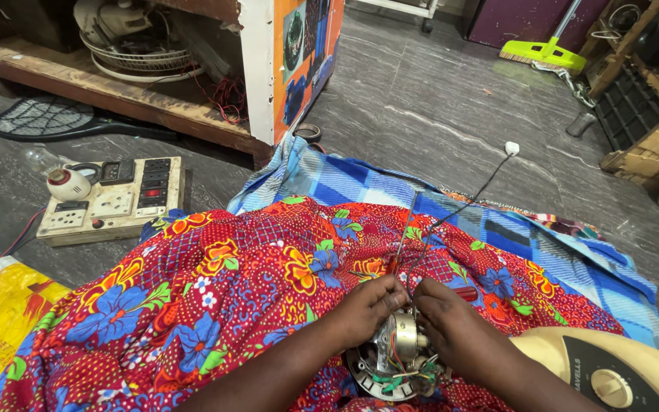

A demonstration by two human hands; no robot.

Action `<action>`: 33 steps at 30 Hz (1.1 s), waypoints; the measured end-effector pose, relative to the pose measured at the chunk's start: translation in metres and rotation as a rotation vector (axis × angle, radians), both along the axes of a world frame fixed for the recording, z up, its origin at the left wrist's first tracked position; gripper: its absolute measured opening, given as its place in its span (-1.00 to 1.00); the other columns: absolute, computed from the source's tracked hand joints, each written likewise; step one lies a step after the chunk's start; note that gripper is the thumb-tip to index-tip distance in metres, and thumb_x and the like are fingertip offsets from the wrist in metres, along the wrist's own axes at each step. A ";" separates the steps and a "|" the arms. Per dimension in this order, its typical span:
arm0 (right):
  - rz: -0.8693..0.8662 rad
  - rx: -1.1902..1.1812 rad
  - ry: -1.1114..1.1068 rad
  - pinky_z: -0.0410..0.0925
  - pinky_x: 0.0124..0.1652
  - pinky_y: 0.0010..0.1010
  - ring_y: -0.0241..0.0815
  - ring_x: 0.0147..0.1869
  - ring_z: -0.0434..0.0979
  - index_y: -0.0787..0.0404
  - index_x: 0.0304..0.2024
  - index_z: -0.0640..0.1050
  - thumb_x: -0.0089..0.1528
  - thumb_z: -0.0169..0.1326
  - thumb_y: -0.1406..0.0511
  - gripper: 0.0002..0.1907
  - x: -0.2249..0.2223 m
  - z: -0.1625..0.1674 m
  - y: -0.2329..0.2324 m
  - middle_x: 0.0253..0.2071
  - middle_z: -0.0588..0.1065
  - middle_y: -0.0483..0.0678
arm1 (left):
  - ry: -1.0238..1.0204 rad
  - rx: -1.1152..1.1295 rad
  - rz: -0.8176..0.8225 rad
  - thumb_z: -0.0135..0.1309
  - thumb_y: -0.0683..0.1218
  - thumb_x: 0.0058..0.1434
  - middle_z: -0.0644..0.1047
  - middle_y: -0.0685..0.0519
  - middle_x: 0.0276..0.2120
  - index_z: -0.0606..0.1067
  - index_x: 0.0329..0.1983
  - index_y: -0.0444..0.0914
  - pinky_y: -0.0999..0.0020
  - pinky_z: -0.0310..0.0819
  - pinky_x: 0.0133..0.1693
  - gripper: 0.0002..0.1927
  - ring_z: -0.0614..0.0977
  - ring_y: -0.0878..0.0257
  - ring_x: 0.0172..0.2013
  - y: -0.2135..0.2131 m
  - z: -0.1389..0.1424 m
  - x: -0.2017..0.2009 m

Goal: The person uses a red screwdriver to adjust and tighten screws on the exposed internal components of a disassembled electrical appliance. They hold the device steady with one hand while manipulating the screwdriver with the other, working on wires and a circular metal part.

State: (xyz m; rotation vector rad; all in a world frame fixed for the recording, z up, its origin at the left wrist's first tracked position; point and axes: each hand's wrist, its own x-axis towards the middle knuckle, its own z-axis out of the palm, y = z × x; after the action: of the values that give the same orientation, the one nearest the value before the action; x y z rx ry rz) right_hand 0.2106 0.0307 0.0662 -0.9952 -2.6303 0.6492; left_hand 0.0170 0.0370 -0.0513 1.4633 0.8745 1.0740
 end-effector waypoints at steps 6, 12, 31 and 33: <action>-0.138 0.024 -0.091 0.37 -0.12 -0.15 0.12 -0.10 0.51 0.30 -0.22 0.51 0.16 0.16 0.32 -0.80 -0.003 0.004 -0.001 -0.21 0.39 0.07 | -0.041 0.023 -0.013 -0.07 0.00 0.48 0.54 0.09 -0.25 0.46 -0.12 -0.27 0.36 0.46 -0.10 -0.77 0.52 0.36 -0.18 0.002 -0.005 0.000; -0.146 -0.018 -0.068 0.38 -0.12 -0.17 0.10 -0.12 0.51 0.32 -0.28 0.47 0.22 0.09 0.33 -0.85 -0.006 0.002 -0.003 -0.21 0.36 0.08 | -0.041 -0.031 -0.030 -0.08 0.00 0.47 0.56 0.09 -0.23 0.45 -0.11 -0.27 0.35 0.47 -0.10 -0.76 0.54 0.35 -0.18 0.003 0.002 -0.002; -0.103 -0.031 -0.054 0.38 -0.12 -0.16 0.09 -0.10 0.52 0.34 -0.22 0.50 0.19 0.05 0.41 -0.87 -0.009 0.003 -0.003 -0.18 0.39 0.09 | -0.018 0.004 0.003 -0.08 -0.02 0.47 0.57 0.08 -0.16 0.46 -0.06 -0.26 0.36 0.48 -0.06 -0.78 0.56 0.35 -0.11 -0.001 0.008 -0.002; -0.101 -0.073 -0.045 0.39 -0.12 -0.17 0.08 -0.11 0.52 0.34 -0.19 0.50 0.16 0.03 0.44 -0.83 -0.008 0.004 -0.004 -0.18 0.38 0.09 | -0.041 -0.019 -0.009 -0.07 -0.02 0.47 0.56 0.08 -0.17 0.46 -0.05 -0.26 0.36 0.48 -0.07 -0.78 0.56 0.34 -0.12 -0.002 0.009 -0.003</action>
State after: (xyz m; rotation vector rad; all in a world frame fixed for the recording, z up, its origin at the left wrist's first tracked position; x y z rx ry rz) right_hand 0.2021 0.0267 0.0701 -1.1686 -2.5912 0.7112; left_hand 0.0142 0.0350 -0.0423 1.4232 0.8461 1.0830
